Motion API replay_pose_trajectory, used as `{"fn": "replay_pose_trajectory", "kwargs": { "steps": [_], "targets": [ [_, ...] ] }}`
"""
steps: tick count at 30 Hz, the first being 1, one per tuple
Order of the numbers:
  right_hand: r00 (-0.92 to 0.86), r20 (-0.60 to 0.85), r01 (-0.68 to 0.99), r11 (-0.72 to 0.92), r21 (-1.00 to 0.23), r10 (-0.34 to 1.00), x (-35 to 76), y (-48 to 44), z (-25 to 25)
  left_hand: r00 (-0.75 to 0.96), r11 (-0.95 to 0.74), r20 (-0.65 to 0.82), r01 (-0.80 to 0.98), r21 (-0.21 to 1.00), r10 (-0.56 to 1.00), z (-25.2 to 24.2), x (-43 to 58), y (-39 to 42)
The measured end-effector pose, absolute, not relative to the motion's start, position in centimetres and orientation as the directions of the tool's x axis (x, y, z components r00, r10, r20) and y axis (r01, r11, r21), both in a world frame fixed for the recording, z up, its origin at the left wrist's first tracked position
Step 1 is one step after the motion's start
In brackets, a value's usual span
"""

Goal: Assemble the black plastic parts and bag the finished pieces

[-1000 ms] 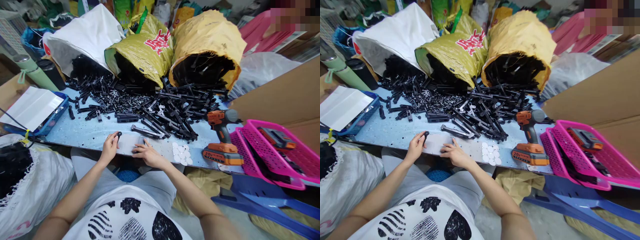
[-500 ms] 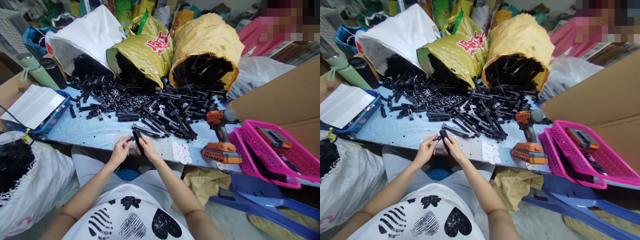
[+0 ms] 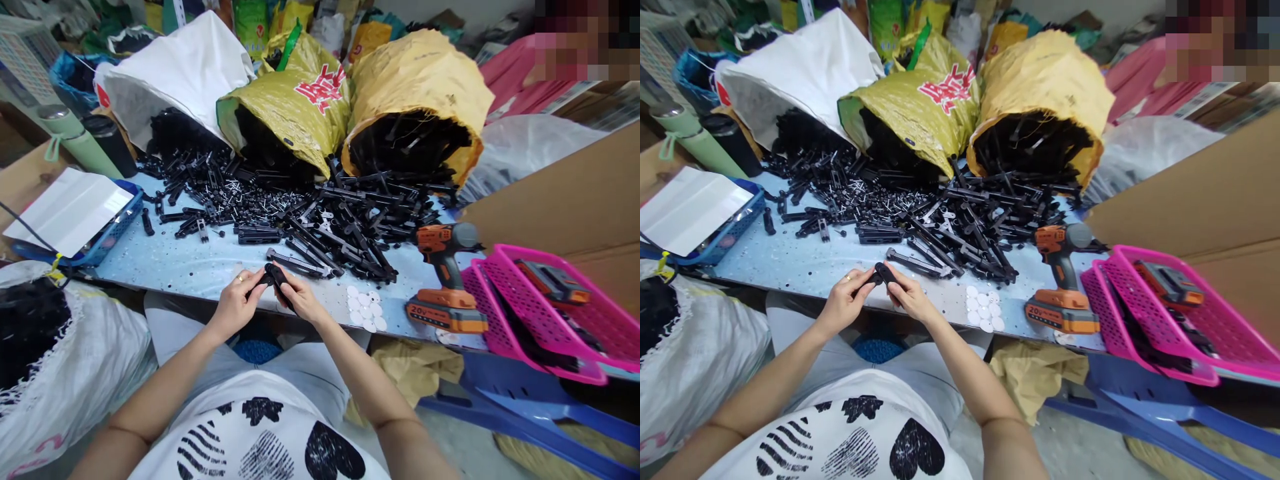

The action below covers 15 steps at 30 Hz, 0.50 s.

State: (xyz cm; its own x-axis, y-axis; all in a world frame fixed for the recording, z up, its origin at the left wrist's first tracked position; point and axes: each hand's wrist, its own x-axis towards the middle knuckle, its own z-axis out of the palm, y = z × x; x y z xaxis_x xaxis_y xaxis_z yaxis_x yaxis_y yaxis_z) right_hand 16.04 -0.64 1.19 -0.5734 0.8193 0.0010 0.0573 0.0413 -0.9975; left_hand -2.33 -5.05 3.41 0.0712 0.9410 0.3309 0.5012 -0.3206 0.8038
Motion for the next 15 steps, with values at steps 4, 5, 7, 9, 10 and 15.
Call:
{"fn": "replay_pose_trajectory", "kwargs": {
  "steps": [4,5,7,9,10,15],
  "targets": [
    [-0.597,0.018,0.266,0.218,-0.939,0.802,16.8,-0.7,1.5,0.022,-0.327,0.392,0.596,0.734,0.920,3.4,-2.3,-4.9],
    [-0.580,0.023,0.279,0.226,-0.933,0.814,16.9,-0.8,1.5,0.018,-0.336,0.408,0.601,0.725,0.913,3.4,-2.5,-4.8],
    [-0.560,0.048,0.278,0.242,-0.930,0.827,17.1,-1.1,1.4,0.056,-0.375,0.430,0.597,0.709,0.901,3.4,-3.0,-4.7],
    [-0.600,0.095,0.275,0.316,-0.908,0.794,17.3,-1.3,1.5,0.162,-0.440,0.435,0.589,0.677,0.886,3.4,-3.4,-4.8],
    [-0.633,0.116,0.275,0.362,-0.891,0.765,17.3,-1.4,1.6,0.211,-0.473,0.438,0.581,0.663,0.874,3.5,-3.5,-4.9],
    [-0.504,0.212,0.271,0.386,-0.882,0.837,15.3,-2.6,2.5,-0.055,-0.469,0.616,0.597,0.651,0.786,3.7,-1.6,-5.7]
  ]
}}
